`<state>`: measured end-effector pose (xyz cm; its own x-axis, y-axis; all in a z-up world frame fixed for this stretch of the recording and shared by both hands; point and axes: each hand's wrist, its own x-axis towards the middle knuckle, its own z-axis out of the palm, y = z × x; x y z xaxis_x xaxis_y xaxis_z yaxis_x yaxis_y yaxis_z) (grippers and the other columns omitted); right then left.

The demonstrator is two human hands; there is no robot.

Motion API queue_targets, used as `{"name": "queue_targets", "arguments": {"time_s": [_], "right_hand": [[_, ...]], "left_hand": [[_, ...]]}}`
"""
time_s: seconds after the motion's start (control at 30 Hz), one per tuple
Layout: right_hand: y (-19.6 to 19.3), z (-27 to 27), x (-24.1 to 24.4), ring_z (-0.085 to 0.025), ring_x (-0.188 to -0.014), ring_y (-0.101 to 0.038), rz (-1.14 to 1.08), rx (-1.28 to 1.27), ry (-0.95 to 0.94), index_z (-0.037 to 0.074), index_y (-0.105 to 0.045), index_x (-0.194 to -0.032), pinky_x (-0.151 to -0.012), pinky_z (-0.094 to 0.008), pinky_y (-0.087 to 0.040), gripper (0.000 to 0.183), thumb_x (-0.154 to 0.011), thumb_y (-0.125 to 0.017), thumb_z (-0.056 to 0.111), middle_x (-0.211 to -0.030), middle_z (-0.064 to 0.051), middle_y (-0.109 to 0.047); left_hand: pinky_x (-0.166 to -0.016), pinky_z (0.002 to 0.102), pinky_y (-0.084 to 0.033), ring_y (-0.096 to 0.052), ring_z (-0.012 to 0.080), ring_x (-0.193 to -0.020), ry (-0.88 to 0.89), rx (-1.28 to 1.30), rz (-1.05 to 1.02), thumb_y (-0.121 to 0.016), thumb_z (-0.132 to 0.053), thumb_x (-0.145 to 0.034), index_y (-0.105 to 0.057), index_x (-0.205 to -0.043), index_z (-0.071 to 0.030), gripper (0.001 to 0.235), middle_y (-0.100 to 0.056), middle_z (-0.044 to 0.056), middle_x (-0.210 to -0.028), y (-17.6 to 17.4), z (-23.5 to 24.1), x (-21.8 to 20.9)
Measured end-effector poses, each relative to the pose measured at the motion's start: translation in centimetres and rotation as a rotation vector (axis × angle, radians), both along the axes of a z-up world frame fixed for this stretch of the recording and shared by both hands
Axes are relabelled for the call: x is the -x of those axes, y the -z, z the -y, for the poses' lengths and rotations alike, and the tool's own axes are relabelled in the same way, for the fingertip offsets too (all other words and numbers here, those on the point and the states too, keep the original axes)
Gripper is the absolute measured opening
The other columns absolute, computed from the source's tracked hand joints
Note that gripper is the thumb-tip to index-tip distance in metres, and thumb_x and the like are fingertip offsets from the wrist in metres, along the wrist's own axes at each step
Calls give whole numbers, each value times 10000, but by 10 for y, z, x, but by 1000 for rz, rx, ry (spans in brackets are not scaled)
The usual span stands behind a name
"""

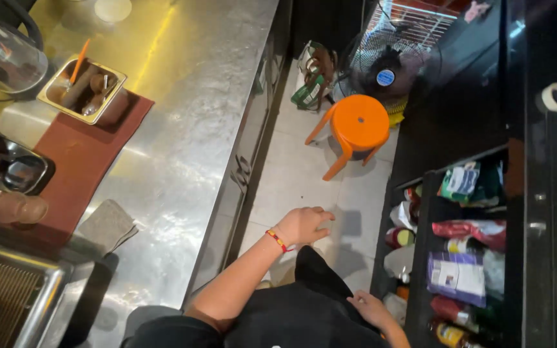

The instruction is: Cleaning equipment and then preparing coffee using a kettle.

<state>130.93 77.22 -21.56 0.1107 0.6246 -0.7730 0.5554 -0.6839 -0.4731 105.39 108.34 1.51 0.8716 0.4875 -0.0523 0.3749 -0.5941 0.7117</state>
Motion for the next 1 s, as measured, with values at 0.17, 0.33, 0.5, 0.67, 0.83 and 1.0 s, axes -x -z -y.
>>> {"name": "queue_targets", "arguments": {"time_s": [0.17, 0.33, 0.5, 0.67, 0.83, 1.0], "right_hand": [[-13, -130, -97, -220, -678, -612, 86, -166, -53, 70, -650, -871, -690, -362, -521, 334, -901, -685, 401, -708, -94, -654], [-50, -315, -200, -213, -743, -704, -36, -111, -422, 77, -664, -919, -685, -372, -558, 275, -883, -689, 349, -791, -97, -739], [-134, -510, -171, -268, -829, -760, 213, 103, -717, 124, -692, -1074, -742, -383, -577, 323, -917, -683, 405, -889, -146, -777], [-135, -594, -110, -273, -782, -716, 36, -346, -471, 106, -678, -1146, -722, -372, -565, 258, -941, -653, 261, -854, -126, -737], [-164, -673, -2, -301, -925, -667, -208, -554, -602, 70, -681, -1141, -813, -363, -540, 219, -961, -662, 191, -1005, -140, -684], [-135, -808, 73, -396, -1247, -615, -160, -1068, -491, 32, -632, -1264, -1066, -438, -512, 301, -964, -645, 48, -1298, -176, -632]], "left_hand": [[-886, 438, -546, -669, 359, -1026, -853, -117, 281, -646, -153, -867, -710, -1074, -91, 226, -702, 130, -1117, 11, -70, 39], [-1058, 543, -420, -547, 454, -1226, -1523, -454, -100, -602, -88, -921, -613, -1260, 28, 359, -614, 266, -1297, 62, -116, 232], [-1155, 703, -130, -188, 639, -1437, -2059, -273, -581, -619, -421, -1067, -321, -1565, 171, 829, -244, 490, -1547, 141, -105, 335], [-1231, 707, -47, -43, 611, -1539, -2221, -117, -508, -521, -538, -1076, -237, -1642, 74, 881, -84, 441, -1653, 157, -173, 258], [-1240, 661, 11, 11, 587, -1544, -1840, -113, -218, -526, -345, -1012, -232, -1597, 88, 785, -62, 418, -1657, 170, -355, 63], [-1207, 510, -243, -301, 518, -1454, -1526, 87, 390, -500, -123, -978, -181, -1593, 77, 722, -331, 382, -1556, 116, -511, -51]]}}
